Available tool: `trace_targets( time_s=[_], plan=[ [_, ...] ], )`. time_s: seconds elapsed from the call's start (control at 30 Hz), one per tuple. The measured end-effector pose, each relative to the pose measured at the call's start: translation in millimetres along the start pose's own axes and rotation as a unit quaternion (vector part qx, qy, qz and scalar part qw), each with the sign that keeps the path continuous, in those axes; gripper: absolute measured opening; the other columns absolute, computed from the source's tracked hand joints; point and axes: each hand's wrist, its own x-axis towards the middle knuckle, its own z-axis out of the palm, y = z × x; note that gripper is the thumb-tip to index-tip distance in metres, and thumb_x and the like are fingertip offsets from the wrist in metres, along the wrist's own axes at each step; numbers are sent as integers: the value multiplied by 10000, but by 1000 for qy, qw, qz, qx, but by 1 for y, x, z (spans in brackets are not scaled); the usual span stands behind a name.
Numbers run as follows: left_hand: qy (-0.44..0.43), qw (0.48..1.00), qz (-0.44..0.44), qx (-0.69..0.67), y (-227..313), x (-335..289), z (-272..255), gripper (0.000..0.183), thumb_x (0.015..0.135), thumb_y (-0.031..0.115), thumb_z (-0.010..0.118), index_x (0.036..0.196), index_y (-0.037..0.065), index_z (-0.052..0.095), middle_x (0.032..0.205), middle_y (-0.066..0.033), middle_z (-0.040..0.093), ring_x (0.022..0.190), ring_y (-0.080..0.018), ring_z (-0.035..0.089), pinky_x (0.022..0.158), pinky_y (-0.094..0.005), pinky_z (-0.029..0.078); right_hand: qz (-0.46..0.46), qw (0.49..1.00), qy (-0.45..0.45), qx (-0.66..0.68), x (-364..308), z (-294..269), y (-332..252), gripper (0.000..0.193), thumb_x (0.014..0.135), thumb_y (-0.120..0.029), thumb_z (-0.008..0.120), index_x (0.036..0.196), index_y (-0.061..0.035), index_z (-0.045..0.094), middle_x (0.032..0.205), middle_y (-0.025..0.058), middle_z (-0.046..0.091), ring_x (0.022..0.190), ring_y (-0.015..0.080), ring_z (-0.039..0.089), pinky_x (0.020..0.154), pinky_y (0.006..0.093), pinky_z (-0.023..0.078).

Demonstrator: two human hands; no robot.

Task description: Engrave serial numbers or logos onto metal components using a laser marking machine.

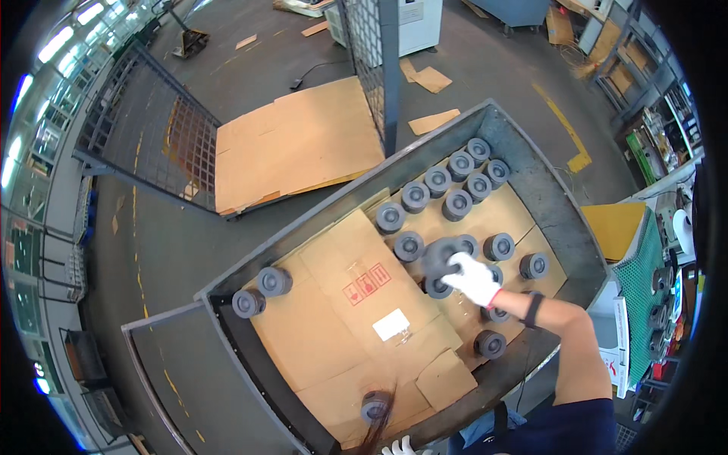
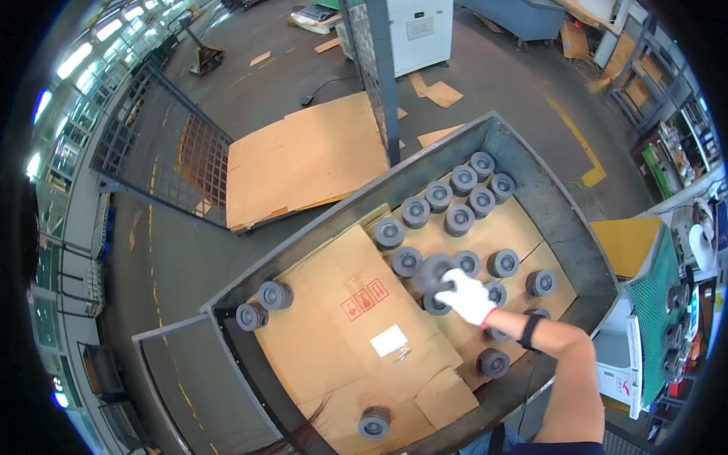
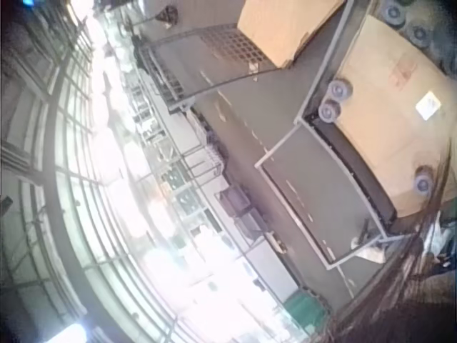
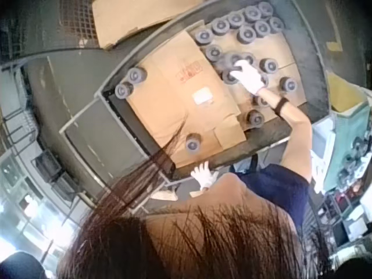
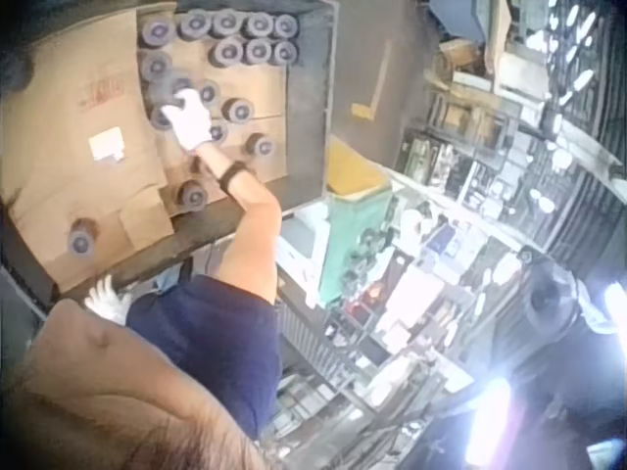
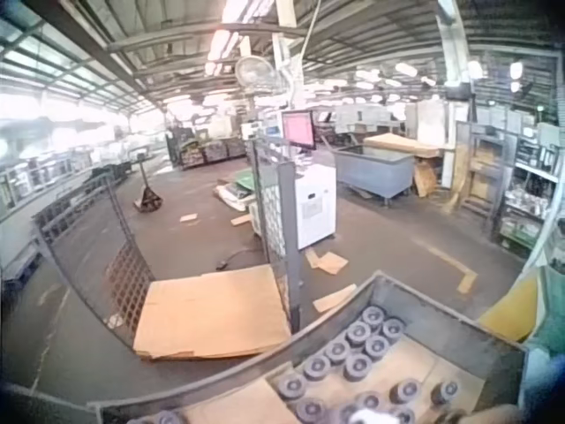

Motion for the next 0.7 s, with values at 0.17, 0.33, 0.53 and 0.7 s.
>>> trace_targets(
  time_s=[0.17,0.33,0.53,0.7],
  plan=[
    [-256,931,-43,256,-27,20,-40,649,705,238,781,1317,108,607,1301,-187,633,1205,-393,573,1029,-558,414,14,960,279,-10,56,-69,111,456,841,-301,788,1194,-100,581,929,161,688,851,284,687,794,419,530],
    [-164,955,-102,225,58,121,-53,844,773,303,827,1457,-28,460,1465,-290,485,1370,-449,447,1166,-494,344,178,933,301,83,145,-126,305,450,897,-171,745,1276,-94,514,723,45,548,485,149,456,462,362,370],
    [-88,961,-55,255,41,177,2,837,723,530,821,1393,132,518,1423,-205,487,1263,-451,499,1013,-542,471,222,877,308,294,163,-86,360,582,873,-184,759,1383,-83,498,1347,132,583,1270,269,511,1112,428,359],
    [-229,902,-134,340,29,191,1,930,626,418,885,1441,287,455,1499,-132,385,1318,-465,412,1055,-587,437,151,939,296,89,128,-69,285,487,950,-214,658,1400,-68,539,1283,166,662,1167,303,637,1028,379,468]
  ],
)
